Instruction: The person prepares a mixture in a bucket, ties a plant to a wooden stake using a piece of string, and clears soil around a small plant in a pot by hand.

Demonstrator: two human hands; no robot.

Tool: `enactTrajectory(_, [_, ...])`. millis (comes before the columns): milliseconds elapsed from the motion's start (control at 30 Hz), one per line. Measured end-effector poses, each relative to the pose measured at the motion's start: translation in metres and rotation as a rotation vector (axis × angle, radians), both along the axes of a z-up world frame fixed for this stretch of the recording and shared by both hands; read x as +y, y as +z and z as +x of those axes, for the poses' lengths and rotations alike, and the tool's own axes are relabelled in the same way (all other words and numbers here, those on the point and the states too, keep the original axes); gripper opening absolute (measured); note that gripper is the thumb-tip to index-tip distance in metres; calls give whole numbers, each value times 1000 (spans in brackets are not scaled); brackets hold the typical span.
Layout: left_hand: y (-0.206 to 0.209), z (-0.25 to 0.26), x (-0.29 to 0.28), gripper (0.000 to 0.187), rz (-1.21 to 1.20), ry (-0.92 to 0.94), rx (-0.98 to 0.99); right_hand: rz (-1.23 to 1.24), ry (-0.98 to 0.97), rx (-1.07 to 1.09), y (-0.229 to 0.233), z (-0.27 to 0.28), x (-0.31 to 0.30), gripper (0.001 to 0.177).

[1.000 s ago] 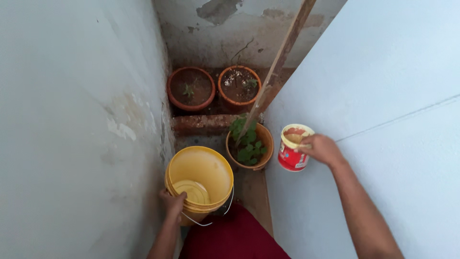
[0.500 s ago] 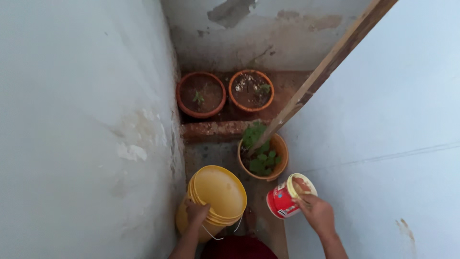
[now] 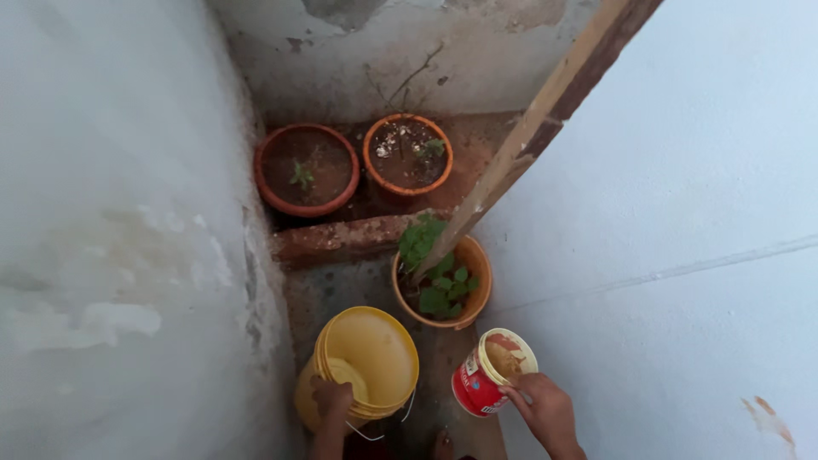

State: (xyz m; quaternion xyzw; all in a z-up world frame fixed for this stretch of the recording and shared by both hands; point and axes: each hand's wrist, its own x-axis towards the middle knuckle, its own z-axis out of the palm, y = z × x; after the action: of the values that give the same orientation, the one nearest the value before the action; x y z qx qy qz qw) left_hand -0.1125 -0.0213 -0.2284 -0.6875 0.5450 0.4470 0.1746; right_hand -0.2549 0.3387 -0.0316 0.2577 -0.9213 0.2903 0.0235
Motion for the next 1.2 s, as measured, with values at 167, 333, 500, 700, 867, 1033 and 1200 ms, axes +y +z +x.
enactTrajectory(167, [-49,-36,-18,82,79,63,-34,-21,35,-7,-35,-21,-5,22])
enactTrajectory(333, [-116,-27,-34,60,-495,-530,-9,-45,-7,155,-86,-38,-8,22])
enactTrajectory(500, [-194,-38,-74,83,-321,-47,520,-83,-30,271,-135,-74,-16,17])
enactTrajectory(700, [-242,-68,-149,83,-617,-765,10,-148,8,458,-217,-115,0,17])
enactTrajectory(867, [-199,-157,-129,68,-771,-592,1062,-240,-149,548,-278,-141,18,18])
enactTrajectory(1033, [-132,-208,-61,54,-934,-688,1236,-218,-80,590,-278,-119,37,20])
enactTrajectory(1200, [-101,-222,-30,57,-1091,-719,1328,-83,80,285,-270,-104,47,26])
